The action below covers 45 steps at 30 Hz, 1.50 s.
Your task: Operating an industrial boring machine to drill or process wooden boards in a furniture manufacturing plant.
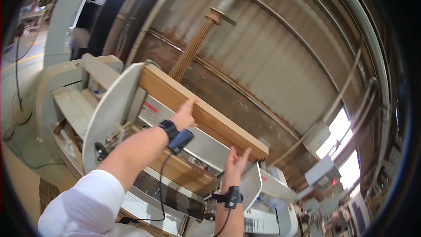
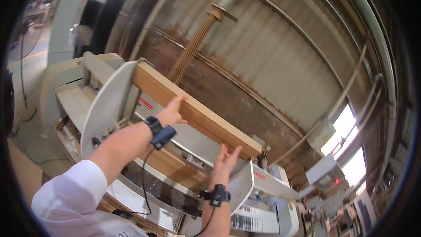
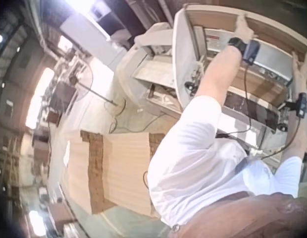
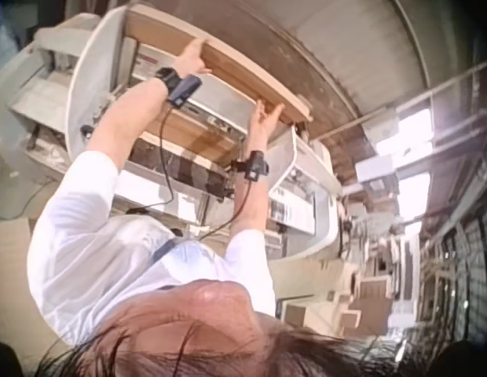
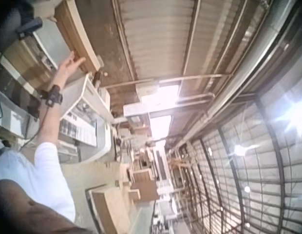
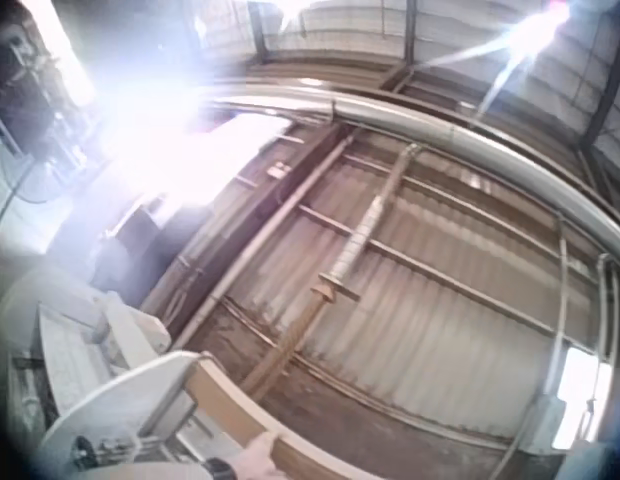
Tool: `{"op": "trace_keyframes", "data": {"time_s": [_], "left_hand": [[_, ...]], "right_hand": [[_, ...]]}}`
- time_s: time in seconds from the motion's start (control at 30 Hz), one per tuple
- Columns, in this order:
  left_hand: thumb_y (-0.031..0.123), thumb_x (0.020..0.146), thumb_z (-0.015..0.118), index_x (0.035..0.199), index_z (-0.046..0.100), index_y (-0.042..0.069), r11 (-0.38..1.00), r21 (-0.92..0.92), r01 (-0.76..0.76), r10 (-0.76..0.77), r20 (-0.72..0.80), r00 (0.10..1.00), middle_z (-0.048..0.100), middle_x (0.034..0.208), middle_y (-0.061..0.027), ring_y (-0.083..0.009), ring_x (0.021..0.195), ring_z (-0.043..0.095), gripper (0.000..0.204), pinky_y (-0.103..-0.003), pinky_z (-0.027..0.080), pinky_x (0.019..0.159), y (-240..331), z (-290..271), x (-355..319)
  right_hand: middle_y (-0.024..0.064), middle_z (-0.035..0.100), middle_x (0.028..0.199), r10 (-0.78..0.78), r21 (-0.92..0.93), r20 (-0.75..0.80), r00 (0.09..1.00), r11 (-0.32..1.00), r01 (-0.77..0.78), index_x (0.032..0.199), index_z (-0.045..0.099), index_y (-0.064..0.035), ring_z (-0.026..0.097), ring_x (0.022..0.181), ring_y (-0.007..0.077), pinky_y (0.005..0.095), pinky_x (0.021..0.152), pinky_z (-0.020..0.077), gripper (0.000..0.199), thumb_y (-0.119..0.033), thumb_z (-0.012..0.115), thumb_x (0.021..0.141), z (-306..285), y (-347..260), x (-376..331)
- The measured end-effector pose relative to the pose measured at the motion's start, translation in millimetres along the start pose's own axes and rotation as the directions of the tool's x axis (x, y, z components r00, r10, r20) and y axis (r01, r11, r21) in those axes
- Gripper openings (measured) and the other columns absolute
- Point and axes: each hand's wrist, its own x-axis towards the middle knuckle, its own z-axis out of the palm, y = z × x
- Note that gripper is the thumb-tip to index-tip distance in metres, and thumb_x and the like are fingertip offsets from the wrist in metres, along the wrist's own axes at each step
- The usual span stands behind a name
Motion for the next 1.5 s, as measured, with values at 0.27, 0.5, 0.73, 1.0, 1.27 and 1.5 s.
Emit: {"op": "trace_keyframes", "data": {"time_s": [0.27,0.5,0.73,1.0,1.27,1.5], "left_hand": [[0.037,0.063,0.068,0.124,0.037,0.016,0.99,0.096,0.1,-0.074,-0.24,0.968,0.035,0.131,-0.0112,-0.0331,0.12,0.032,0.071,-0.061,0.019,0.096,-26.2,-28.4,17.0],[0.038,0.065,0.068,0.124,0.038,0.017,0.99,-0.022,0.139,-0.138,-0.347,0.928,0.034,0.131,-0.0102,-0.0333,0.121,0.031,0.069,-0.061,0.017,0.098,-43.2,-40.2,22.4],[0.034,0.068,0.067,0.122,0.04,0.017,0.994,-0.045,0.101,-0.107,-0.177,0.978,0.036,0.13,-0.0095,-0.0334,0.122,0.031,0.063,-0.062,0.017,0.098,-40.9,-45.3,10.8],[0.033,0.067,0.067,0.122,0.04,0.018,0.991,-0.013,0.13,-0.13,-0.242,0.962,0.037,0.129,-0.0096,-0.0335,0.123,0.028,0.063,-0.06,0.02,0.097,-53.3,-63.0,25.0],[0.034,0.068,0.067,0.123,0.037,0.017,0.993,0.066,0.1,-0.083,-0.224,0.971,0.034,0.13,-0.011,-0.0338,0.121,0.029,0.065,-0.059,0.023,0.096,-87.8,-127.6,24.9],[0.028,0.078,0.06,0.113,0.043,0.012,0.94,0.341,-0.017,0.069,-0.142,0.987,0.045,0.113,-0.0064,-0.0229,0.104,0.047,0.043,-0.048,0.043,0.083,-121.1,-234.0,-65.5]], "right_hand": [[0.0174,0.03,0.125,-0.055,-0.062,-0.09,0.994,0.997,0.05,0.128,0.027,0.002,0.036,0.117,0.034,0.0409,0.098,0.0364,0.061,-0.027,0.058,0.084,5.5,16.5,-46.6],[0.0153,0.033,0.125,0.124,-0.532,0.056,0.991,0.843,-0.075,0.132,0.02,0.0008,0.038,0.115,0.0363,0.0377,0.087,0.044,0.068,-0.022,0.06,0.082,7.1,-7.4,-51.2],[0.0164,0.015,0.141,-0.159,-0.946,0.225,0.961,0.201,0.255,0.134,0.019,0.0012,0.025,0.126,0.0275,0.0388,0.1,0.0271,0.072,-0.027,0.058,0.081,-2.9,4.2,-47.4],[0.013,0.023,0.139,0.101,-0.891,0.128,0.987,0.448,0.07,0.132,0.028,-0.0031,0.031,0.124,0.0241,0.0363,0.096,0.0315,0.061,-0.027,0.056,0.083,-9.4,0.5,-60.8],[0.0104,0.054,0.114,0.809,-0.803,-0.015,0.588,0.341,-0.489,0.126,0.039,-0.0053,0.056,0.098,0.0223,0.0326,0.082,0.045,0.044,-0.022,0.051,0.088,-175.7,12.4,-200.9],[0.0173,0.049,0.116,0.767,-0.537,-0.347,0.539,0.308,-0.785,0.126,0.039,-0.0054,0.053,0.101,0.0283,0.0392,0.082,0.0453,0.04,-0.02,0.047,0.09,-299.0,-23.1,-323.4]]}}
